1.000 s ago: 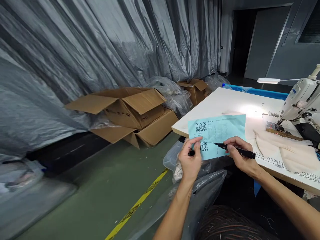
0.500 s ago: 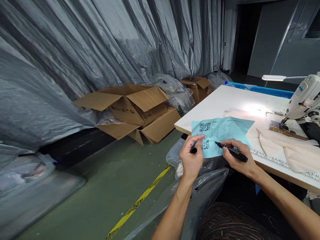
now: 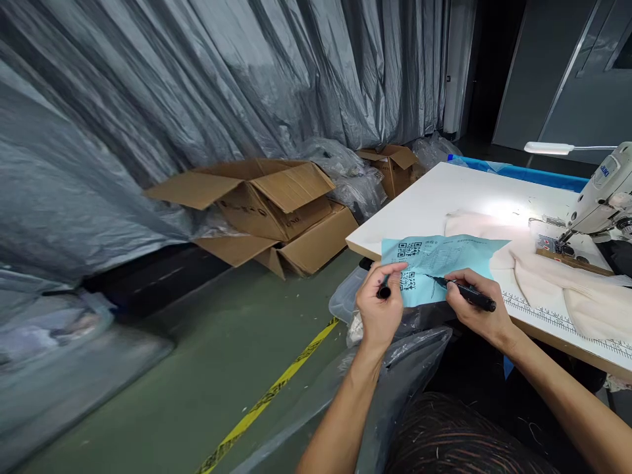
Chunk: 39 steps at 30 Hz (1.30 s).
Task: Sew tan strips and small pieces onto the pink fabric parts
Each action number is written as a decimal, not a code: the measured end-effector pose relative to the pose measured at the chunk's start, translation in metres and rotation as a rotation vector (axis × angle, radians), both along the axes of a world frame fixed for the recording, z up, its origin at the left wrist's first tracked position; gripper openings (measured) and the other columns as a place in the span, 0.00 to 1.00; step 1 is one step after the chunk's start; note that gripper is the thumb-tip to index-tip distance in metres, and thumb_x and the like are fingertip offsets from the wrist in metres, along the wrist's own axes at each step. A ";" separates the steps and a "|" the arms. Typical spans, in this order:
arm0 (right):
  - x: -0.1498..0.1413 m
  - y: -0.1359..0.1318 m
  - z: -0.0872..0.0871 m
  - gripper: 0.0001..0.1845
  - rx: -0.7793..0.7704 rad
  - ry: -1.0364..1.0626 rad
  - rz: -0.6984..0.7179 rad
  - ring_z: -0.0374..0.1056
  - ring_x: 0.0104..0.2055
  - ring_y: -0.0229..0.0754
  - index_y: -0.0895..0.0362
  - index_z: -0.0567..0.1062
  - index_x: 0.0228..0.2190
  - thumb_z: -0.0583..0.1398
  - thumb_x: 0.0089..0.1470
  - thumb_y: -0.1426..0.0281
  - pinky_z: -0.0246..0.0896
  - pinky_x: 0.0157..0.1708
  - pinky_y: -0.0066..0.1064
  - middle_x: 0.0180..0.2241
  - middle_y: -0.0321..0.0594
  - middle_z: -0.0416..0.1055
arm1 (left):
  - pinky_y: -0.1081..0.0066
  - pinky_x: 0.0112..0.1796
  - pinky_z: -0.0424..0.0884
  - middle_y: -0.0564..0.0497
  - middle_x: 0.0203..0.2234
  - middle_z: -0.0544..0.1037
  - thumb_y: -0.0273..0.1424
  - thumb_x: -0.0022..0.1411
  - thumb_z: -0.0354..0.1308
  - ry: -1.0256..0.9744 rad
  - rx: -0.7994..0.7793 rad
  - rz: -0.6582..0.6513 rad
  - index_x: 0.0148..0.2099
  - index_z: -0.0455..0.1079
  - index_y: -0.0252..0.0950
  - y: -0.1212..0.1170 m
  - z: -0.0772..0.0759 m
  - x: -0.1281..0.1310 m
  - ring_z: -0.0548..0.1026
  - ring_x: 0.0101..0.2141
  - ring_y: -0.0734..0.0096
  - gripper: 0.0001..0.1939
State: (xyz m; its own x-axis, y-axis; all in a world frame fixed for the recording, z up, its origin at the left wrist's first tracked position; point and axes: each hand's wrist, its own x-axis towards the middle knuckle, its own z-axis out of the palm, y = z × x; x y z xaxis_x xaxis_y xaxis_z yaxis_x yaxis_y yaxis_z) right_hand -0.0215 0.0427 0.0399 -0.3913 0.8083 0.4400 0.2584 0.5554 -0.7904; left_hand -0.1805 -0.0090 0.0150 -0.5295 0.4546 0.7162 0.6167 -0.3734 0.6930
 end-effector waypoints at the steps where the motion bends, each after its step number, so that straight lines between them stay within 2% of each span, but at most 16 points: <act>1: 0.000 0.000 0.000 0.11 -0.004 0.002 0.002 0.67 0.23 0.37 0.57 0.77 0.30 0.56 0.50 0.65 0.61 0.25 0.28 0.22 0.36 0.72 | 0.73 0.32 0.71 0.50 0.28 0.78 0.27 0.64 0.54 0.002 0.002 0.002 0.35 0.75 0.36 0.000 0.000 0.000 0.75 0.30 0.71 0.08; 17: 0.002 -0.001 -0.003 0.12 0.032 0.054 -0.004 0.64 0.20 0.36 0.58 0.78 0.29 0.56 0.49 0.66 0.60 0.21 0.27 0.20 0.35 0.70 | 0.77 0.30 0.70 0.53 0.27 0.77 0.23 0.63 0.55 0.022 0.037 -0.005 0.34 0.76 0.35 -0.004 0.009 0.002 0.75 0.29 0.75 0.09; 20: 0.002 -0.001 -0.002 0.11 0.058 0.018 0.008 0.67 0.22 0.38 0.56 0.78 0.28 0.57 0.48 0.66 0.63 0.25 0.29 0.18 0.34 0.70 | 0.77 0.29 0.69 0.52 0.27 0.76 0.24 0.63 0.55 0.019 0.028 0.003 0.34 0.76 0.35 -0.004 0.009 0.002 0.75 0.29 0.75 0.09; 23: 0.003 -0.001 -0.002 0.10 0.083 0.002 0.035 0.70 0.27 0.42 0.55 0.78 0.26 0.56 0.47 0.67 0.66 0.32 0.33 0.21 0.37 0.74 | 0.75 0.29 0.69 0.52 0.27 0.77 0.25 0.63 0.55 0.005 0.017 0.012 0.34 0.76 0.35 -0.004 0.009 0.002 0.75 0.29 0.73 0.08; 27: 0.003 -0.003 0.000 0.10 0.098 -0.012 0.081 0.71 0.27 0.42 0.54 0.78 0.24 0.56 0.46 0.68 0.66 0.36 0.37 0.22 0.38 0.76 | 0.75 0.28 0.69 0.51 0.28 0.77 0.27 0.63 0.55 -0.014 -0.001 -0.008 0.35 0.76 0.35 -0.004 0.009 0.002 0.75 0.28 0.73 0.08; 30: 0.005 -0.001 0.003 0.10 -0.006 0.026 0.107 0.70 0.25 0.42 0.54 0.78 0.24 0.57 0.46 0.67 0.66 0.31 0.35 0.20 0.37 0.74 | 0.74 0.30 0.70 0.51 0.28 0.77 0.29 0.63 0.55 -0.047 -0.033 -0.020 0.35 0.76 0.36 -0.003 0.006 -0.001 0.75 0.28 0.72 0.08; 34: 0.016 0.005 0.004 0.13 -0.223 0.257 0.063 0.69 0.22 0.40 0.56 0.79 0.28 0.58 0.50 0.62 0.63 0.23 0.29 0.20 0.36 0.73 | 0.71 0.34 0.70 0.49 0.29 0.78 0.33 0.61 0.56 -0.130 -0.099 0.015 0.35 0.77 0.36 -0.005 -0.002 -0.011 0.76 0.32 0.68 0.09; 39: 0.035 0.002 0.006 0.12 -0.249 0.458 0.034 0.70 0.24 0.39 0.56 0.80 0.30 0.58 0.53 0.63 0.64 0.23 0.28 0.23 0.37 0.74 | 0.71 0.35 0.69 0.49 0.30 0.79 0.36 0.57 0.59 -0.276 -0.150 0.084 0.35 0.78 0.37 -0.019 -0.016 -0.031 0.75 0.34 0.66 0.10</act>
State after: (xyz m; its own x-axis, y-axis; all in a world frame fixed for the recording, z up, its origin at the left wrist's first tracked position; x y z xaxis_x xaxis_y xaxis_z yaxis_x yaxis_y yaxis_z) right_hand 0.0140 0.0447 0.0455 -0.2314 0.9003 0.3686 -0.1601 0.3385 -0.9273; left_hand -0.2113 -0.0278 -0.0011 -0.7345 0.4903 0.4691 0.4227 -0.2103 0.8815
